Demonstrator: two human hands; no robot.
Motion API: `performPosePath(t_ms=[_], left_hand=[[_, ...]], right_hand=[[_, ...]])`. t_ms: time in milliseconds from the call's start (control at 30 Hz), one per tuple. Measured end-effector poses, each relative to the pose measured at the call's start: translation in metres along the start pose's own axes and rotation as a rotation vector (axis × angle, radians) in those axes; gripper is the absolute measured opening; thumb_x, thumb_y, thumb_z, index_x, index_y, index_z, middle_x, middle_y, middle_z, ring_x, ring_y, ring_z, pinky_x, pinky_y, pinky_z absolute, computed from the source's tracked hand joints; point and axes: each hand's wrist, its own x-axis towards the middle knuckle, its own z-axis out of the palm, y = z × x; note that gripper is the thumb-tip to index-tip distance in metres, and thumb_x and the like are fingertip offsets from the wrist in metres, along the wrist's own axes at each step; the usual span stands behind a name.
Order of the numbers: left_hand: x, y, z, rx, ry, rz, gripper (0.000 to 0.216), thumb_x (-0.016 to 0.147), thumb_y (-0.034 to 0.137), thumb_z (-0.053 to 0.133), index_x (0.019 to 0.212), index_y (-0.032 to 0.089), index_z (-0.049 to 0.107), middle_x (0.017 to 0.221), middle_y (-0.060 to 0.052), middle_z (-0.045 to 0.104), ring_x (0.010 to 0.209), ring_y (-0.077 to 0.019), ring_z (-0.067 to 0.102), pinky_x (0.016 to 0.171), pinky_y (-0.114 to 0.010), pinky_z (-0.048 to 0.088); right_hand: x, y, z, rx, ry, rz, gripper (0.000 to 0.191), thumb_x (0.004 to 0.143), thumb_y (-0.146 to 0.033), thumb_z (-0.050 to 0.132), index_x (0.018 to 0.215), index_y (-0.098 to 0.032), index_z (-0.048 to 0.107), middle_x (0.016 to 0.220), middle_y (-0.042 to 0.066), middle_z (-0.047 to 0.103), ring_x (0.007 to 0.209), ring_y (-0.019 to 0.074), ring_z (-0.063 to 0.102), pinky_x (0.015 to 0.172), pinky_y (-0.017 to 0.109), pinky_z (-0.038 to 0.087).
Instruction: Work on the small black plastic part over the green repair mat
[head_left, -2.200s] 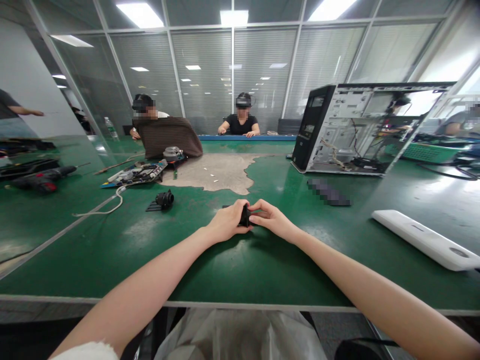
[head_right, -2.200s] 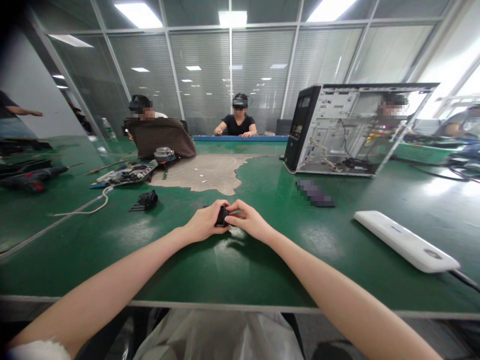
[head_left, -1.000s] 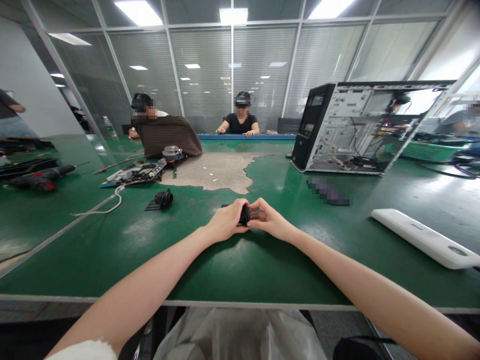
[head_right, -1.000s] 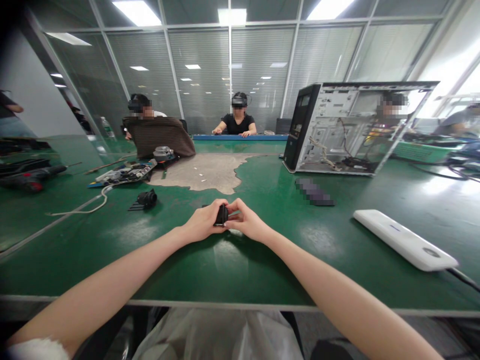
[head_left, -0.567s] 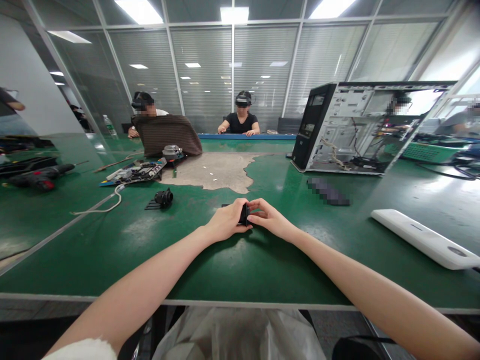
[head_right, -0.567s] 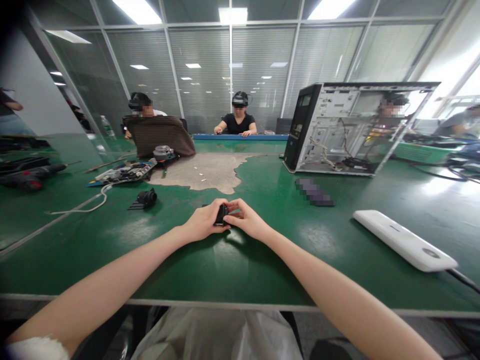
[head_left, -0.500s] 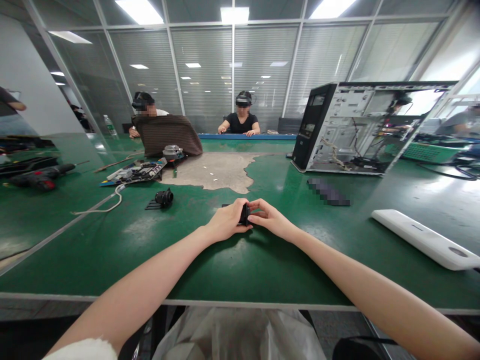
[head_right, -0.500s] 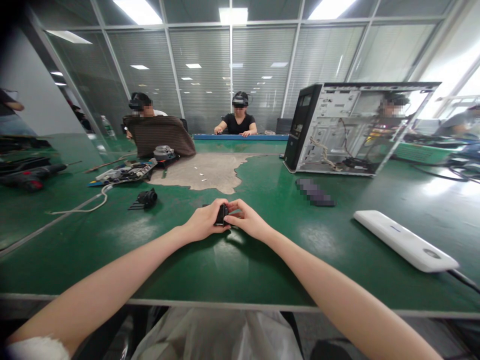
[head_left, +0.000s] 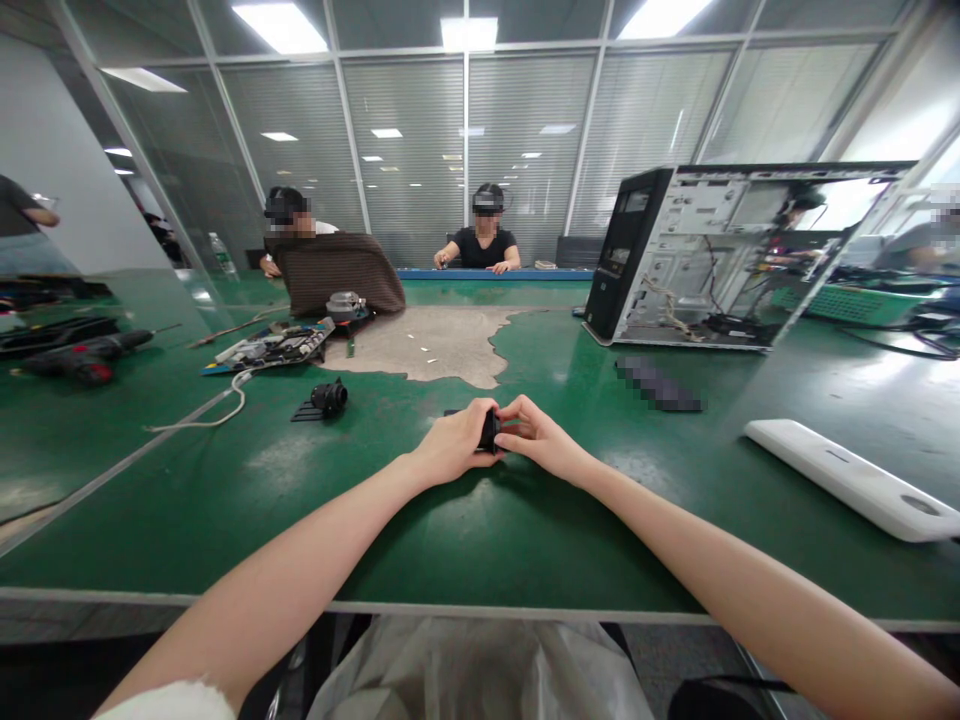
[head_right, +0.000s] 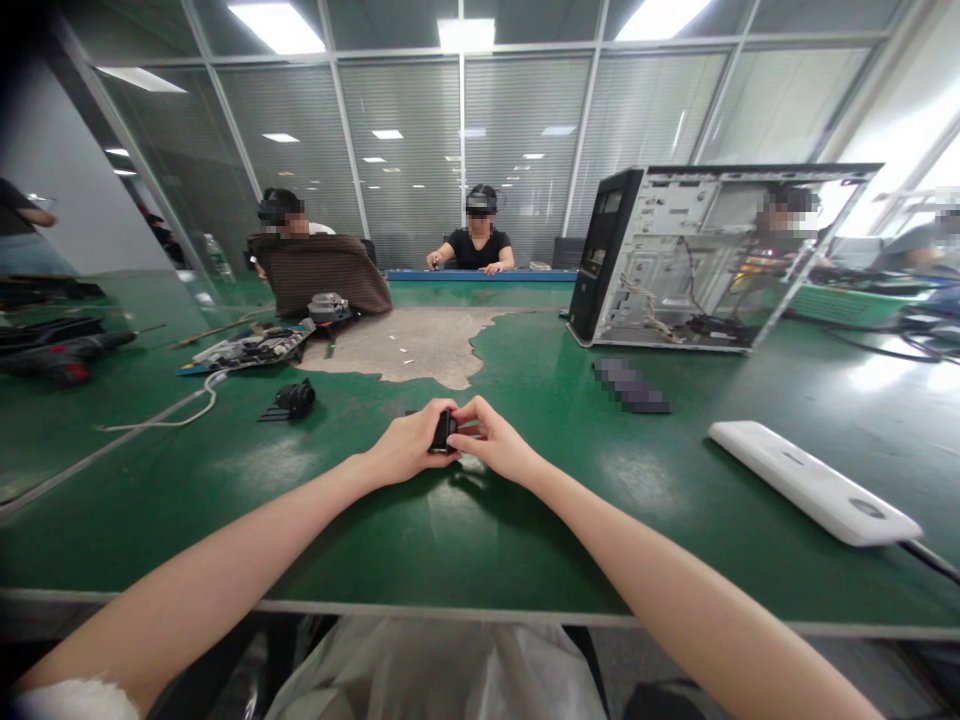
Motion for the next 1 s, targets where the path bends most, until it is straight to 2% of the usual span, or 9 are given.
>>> performPosePath(t_ms=[167,400,600,800,1000], left_hand=[[0.0003,-0.0009,-0.0001,-0.015,-0.003,0.008,0.059,0.069,0.039,0.057,0.115,0.02,0.026,0.107,-0.007,0.049,0.087,-0.0219,0.055,0.069,-0.033,0.044],[-0.0009,-0.0016,-0.001,-0.015,-0.007,0.027,0.058,0.068,0.036,0.058,0.114,0.02,0.025,0.107,-0.007,0.049,0.085,-0.0212,0.055,0.067,-0.032,0.044],[-0.0008,-0.0008,-0.0004,-0.003,0.007,0.025,0.057,0.07,0.041,0.055,0.114,0.019,0.026,0.108,-0.008,0.048,0.085,-0.0221,0.056,0.067,-0.033,0.045],[0.0005,-0.0013,0.0005,-0.005,-0.001,0.018,0.06,0.069,0.043,0.055,0.115,0.02,0.025,0.107,-0.008,0.048,0.089,-0.0232,0.055,0.069,-0.034,0.044],[-0.0005,-0.0007,-0.0021,-0.01,-0.018,0.005,0.058,0.068,0.038,0.058,0.114,0.021,0.027,0.106,-0.007,0.049,0.084,-0.0212,0.056,0.066,-0.032,0.044]], right_hand=[[0.0,0.0001,-0.0013,-0.043,0.008,-0.012,0.03,0.07,-0.023,0.059,0.095,-0.021,0.043,0.095,0.002,0.05,0.087,0.0144,0.054,0.08,0.034,0.045],[-0.0019,-0.0034,-0.0015,0.037,-0.057,0.014,0.031,0.066,-0.021,0.063,0.088,-0.021,0.042,0.094,0.0,0.049,0.085,0.0137,0.056,0.074,0.03,0.047],[0.0008,-0.0038,0.0006,-0.009,0.022,-0.004,0.017,0.073,-0.027,0.056,0.082,-0.019,0.044,0.089,0.0,0.05,0.084,0.0124,0.055,0.078,0.031,0.045],[0.0023,-0.0022,0.0002,-0.043,0.039,0.009,0.027,0.07,-0.025,0.059,0.092,-0.02,0.044,0.095,0.003,0.05,0.09,0.015,0.053,0.083,0.035,0.043],[-0.0011,-0.0019,-0.0016,0.018,-0.037,0.015,0.031,0.064,-0.023,0.065,0.086,-0.02,0.042,0.092,0.0,0.049,0.086,0.0146,0.055,0.076,0.033,0.047]])
